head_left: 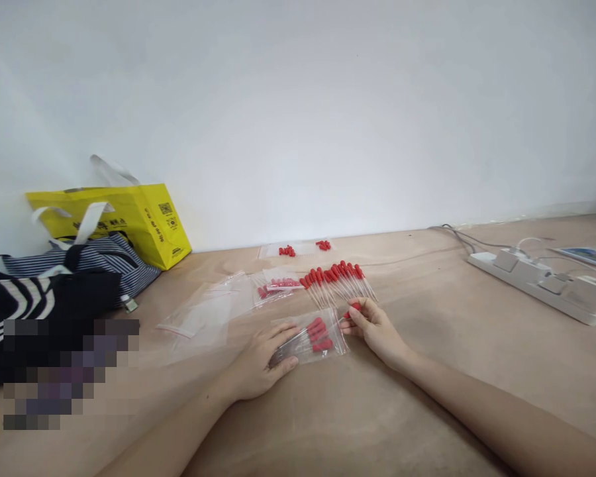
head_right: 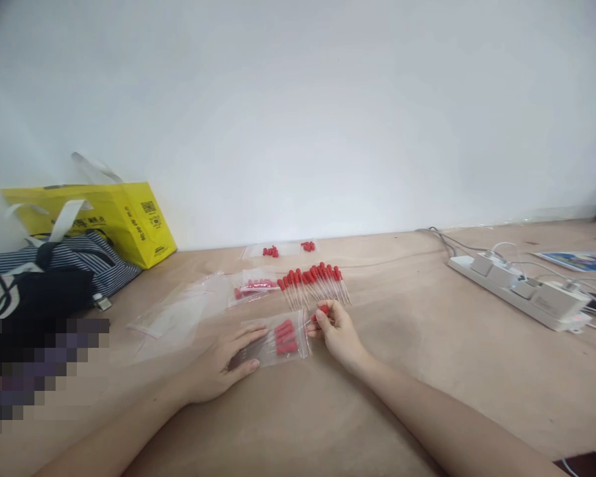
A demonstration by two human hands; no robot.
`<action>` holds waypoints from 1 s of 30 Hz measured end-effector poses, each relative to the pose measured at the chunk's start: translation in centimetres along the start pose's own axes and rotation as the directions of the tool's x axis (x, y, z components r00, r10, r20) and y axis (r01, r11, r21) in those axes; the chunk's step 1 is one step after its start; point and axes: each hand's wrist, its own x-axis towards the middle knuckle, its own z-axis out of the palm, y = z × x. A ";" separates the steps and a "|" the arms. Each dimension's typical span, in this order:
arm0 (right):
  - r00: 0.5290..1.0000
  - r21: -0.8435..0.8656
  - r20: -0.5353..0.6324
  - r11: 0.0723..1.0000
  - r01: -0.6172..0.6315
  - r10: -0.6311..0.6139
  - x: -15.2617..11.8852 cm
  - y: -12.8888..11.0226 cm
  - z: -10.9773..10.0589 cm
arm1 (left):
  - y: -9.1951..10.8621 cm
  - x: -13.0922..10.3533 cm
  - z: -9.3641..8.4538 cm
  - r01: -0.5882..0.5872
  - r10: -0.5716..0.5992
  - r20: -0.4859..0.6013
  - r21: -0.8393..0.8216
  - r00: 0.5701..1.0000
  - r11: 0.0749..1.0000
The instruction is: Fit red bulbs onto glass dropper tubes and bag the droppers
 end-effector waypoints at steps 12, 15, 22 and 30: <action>0.968 -0.424 0.208 0.905 -0.038 0.138 -0.4 -0.1 0.0 | 0.1 0.0 -0.1 0.008 -0.008 0.011 0.018 1.000 1.000; 0.969 -0.512 0.227 0.858 0.036 0.094 0.0 0.1 0.1 | 0.0 0.1 -0.1 0.011 -0.012 0.013 0.024 1.000 1.000; 0.887 -0.582 0.452 0.725 0.369 -0.088 0.3 -0.1 -0.3 | 0.0 0.1 -0.1 0.000 0.000 0.012 0.005 1.000 1.000; 0.826 -0.531 0.550 0.711 0.461 -0.124 0.3 -0.6 0.3 | -0.1 0.2 -0.1 -0.008 0.008 -0.007 0.005 1.000 1.000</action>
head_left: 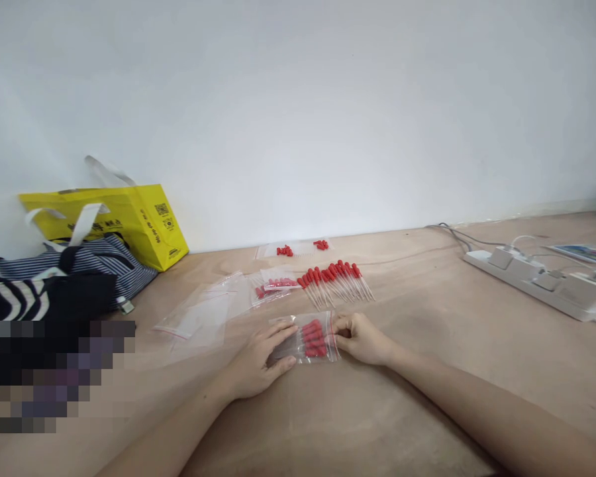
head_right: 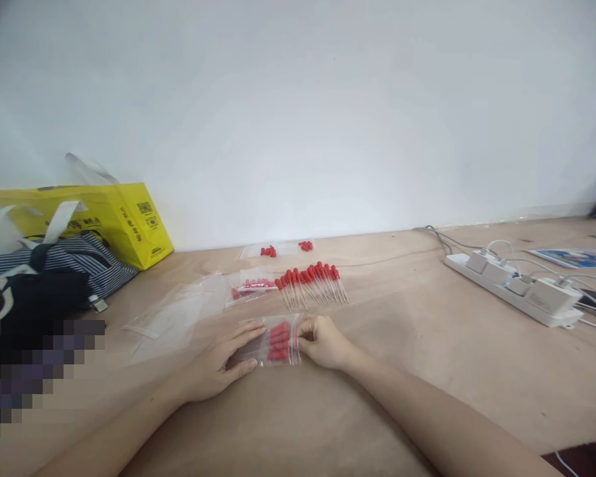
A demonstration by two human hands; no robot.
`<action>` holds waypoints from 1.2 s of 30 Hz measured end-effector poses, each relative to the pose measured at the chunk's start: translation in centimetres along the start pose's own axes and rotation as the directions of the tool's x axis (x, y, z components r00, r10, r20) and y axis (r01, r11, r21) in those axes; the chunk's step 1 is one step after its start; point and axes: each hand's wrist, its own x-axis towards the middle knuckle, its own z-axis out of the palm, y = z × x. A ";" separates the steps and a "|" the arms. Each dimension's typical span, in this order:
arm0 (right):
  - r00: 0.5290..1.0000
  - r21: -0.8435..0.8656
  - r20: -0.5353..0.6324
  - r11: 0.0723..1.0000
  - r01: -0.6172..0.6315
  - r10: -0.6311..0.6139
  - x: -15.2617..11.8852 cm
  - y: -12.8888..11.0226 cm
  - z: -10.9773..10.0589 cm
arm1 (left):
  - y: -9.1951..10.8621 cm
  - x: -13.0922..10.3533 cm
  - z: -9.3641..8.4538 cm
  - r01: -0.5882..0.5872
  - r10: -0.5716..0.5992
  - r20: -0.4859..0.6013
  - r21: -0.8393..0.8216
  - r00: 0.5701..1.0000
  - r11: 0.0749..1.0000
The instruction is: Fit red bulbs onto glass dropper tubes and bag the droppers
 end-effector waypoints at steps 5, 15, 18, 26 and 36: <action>0.993 -0.166 -0.103 0.984 -0.068 0.051 0.1 0.2 1.0 | 0.2 0.0 -0.1 0.022 -0.022 0.022 0.013 1.000 1.000; 0.991 -0.212 -0.128 0.977 0.016 -0.044 -0.6 0.3 -1.5 | -0.5 -0.3 -0.6 -0.046 0.047 0.032 -0.053 0.998 0.998; 0.996 -0.283 -0.055 0.958 0.046 -0.064 -0.9 0.5 -2.3 | -0.9 -0.1 -1.1 -0.091 0.093 0.103 -0.025 0.990 0.996; 0.979 -0.339 0.014 0.920 0.197 -0.205 -0.2 0.6 -0.8 | -2.4 1.0 -0.6 0.019 0.010 -0.308 0.090 0.951 0.996; 0.838 -0.767 0.132 0.481 0.425 -0.530 1.3 1.4 -0.3 | -0.8 -1.1 0.3 -0.357 0.451 -0.311 0.315 0.837 0.880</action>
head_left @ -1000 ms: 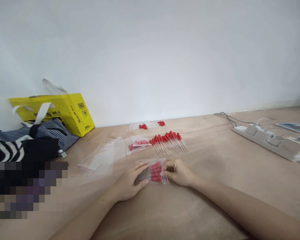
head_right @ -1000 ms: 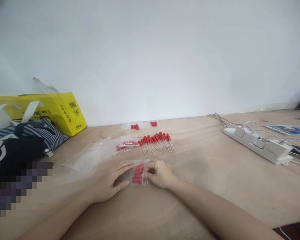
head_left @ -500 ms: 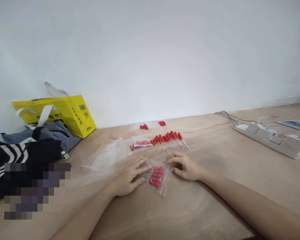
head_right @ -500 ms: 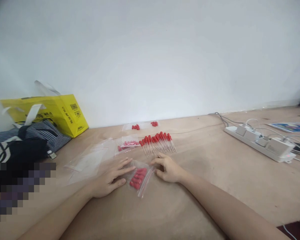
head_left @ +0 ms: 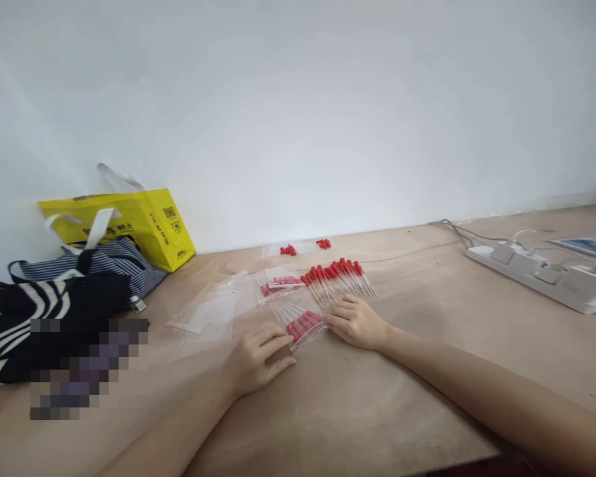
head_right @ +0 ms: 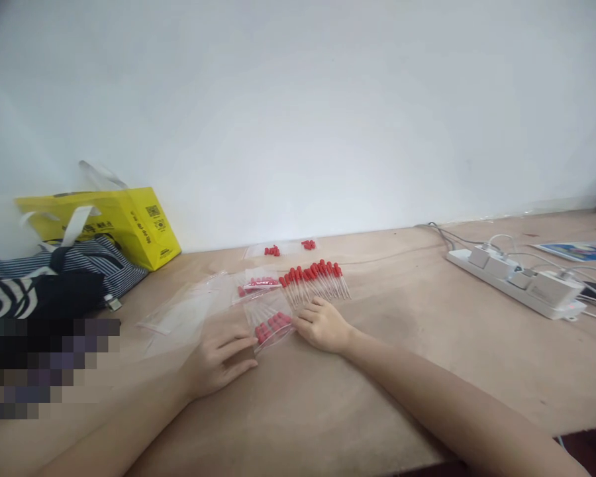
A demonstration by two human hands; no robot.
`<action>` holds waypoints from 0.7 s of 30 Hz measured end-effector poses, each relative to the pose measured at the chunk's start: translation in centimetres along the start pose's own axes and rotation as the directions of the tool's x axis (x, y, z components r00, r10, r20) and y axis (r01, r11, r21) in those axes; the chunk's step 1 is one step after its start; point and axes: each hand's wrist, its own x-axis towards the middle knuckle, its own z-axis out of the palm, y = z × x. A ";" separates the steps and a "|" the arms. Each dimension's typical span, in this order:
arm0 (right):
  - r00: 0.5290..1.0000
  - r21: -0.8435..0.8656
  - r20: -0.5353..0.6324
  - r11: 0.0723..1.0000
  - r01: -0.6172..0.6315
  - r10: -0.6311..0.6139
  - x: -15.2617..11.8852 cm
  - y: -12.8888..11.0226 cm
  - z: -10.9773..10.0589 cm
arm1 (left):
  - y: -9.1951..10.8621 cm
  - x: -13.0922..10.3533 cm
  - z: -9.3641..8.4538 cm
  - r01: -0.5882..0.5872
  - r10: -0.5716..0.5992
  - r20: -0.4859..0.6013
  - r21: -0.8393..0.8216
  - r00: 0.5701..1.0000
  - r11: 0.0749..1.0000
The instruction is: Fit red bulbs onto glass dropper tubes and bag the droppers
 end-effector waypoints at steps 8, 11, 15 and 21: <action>0.970 -0.157 -0.161 0.975 0.157 -0.182 0.8 0.4 0.7 | -0.8 0.9 0.6 -0.249 0.307 -0.127 0.343 0.943 0.906; 0.967 -0.191 -0.154 0.966 0.172 -0.203 0.7 0.4 0.6 | -0.9 1.0 0.1 -0.275 0.337 -0.110 0.373 0.935 0.886; 0.957 -0.217 -0.124 0.948 0.232 -0.263 0.7 0.5 0.5 | -1.0 1.0 -0.4 -0.290 0.352 -0.094 0.395 0.931 0.872; 0.950 -0.202 -0.107 0.942 0.269 -0.294 1.0 0.3 0.3 | -1.3 0.9 -0.4 -0.277 0.332 -0.094 0.371 0.938 0.886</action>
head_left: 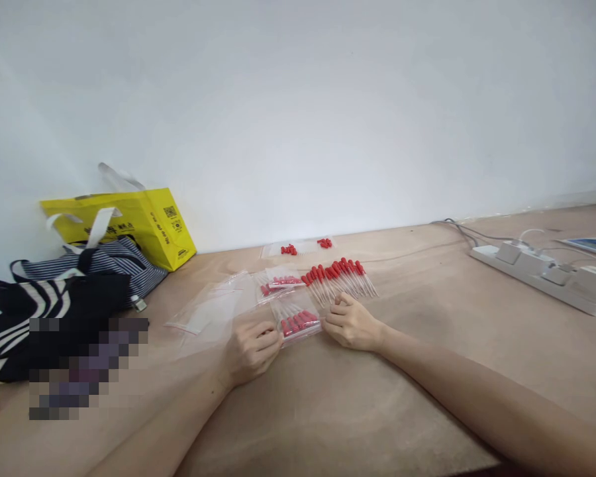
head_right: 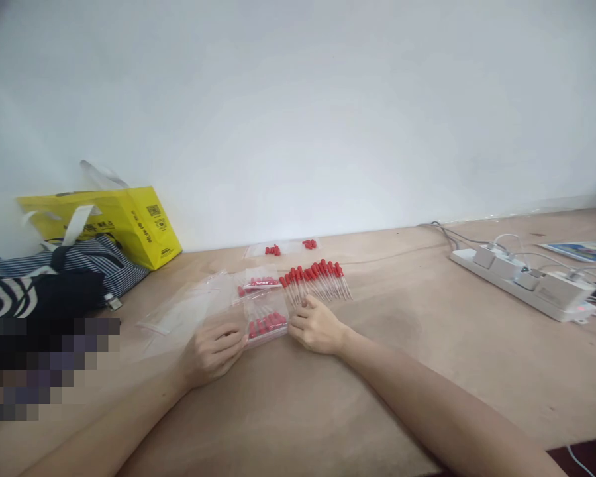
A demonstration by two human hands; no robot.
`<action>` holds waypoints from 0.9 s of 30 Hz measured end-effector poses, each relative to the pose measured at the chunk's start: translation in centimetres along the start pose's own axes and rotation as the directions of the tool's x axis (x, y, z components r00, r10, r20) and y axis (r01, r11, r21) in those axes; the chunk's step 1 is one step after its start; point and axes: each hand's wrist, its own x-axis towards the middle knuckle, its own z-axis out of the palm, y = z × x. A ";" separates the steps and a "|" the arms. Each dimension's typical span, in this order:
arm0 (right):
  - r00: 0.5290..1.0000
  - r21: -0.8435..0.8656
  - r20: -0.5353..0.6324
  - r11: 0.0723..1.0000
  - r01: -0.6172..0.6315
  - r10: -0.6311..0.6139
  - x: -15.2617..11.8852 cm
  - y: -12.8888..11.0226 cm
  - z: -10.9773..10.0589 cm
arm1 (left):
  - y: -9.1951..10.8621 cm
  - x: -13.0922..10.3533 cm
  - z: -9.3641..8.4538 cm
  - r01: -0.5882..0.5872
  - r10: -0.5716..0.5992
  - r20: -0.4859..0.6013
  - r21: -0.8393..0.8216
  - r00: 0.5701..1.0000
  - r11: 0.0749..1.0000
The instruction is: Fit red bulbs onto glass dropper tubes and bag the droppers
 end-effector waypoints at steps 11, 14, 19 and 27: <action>0.999 -0.002 -0.032 0.999 -0.032 0.032 0.4 -0.4 0.2 | 0.1 0.2 0.5 0.054 -0.053 0.020 -0.046 0.998 0.997; 0.999 0.003 -0.042 0.999 -0.033 0.033 0.5 -0.6 0.4 | 0.3 0.7 0.8 0.052 -0.052 0.004 -0.034 0.999 0.998; 0.999 0.006 -0.045 1.000 -0.020 0.020 0.7 -0.7 0.3 | 0.4 0.6 1.0 0.063 -0.065 -0.034 -0.053 0.997 0.997; 0.993 0.021 -0.091 0.997 -0.075 0.076 1.2 -1.2 0.6 | 0.9 1.0 1.7 0.137 -0.141 -0.068 -0.058 0.988 0.989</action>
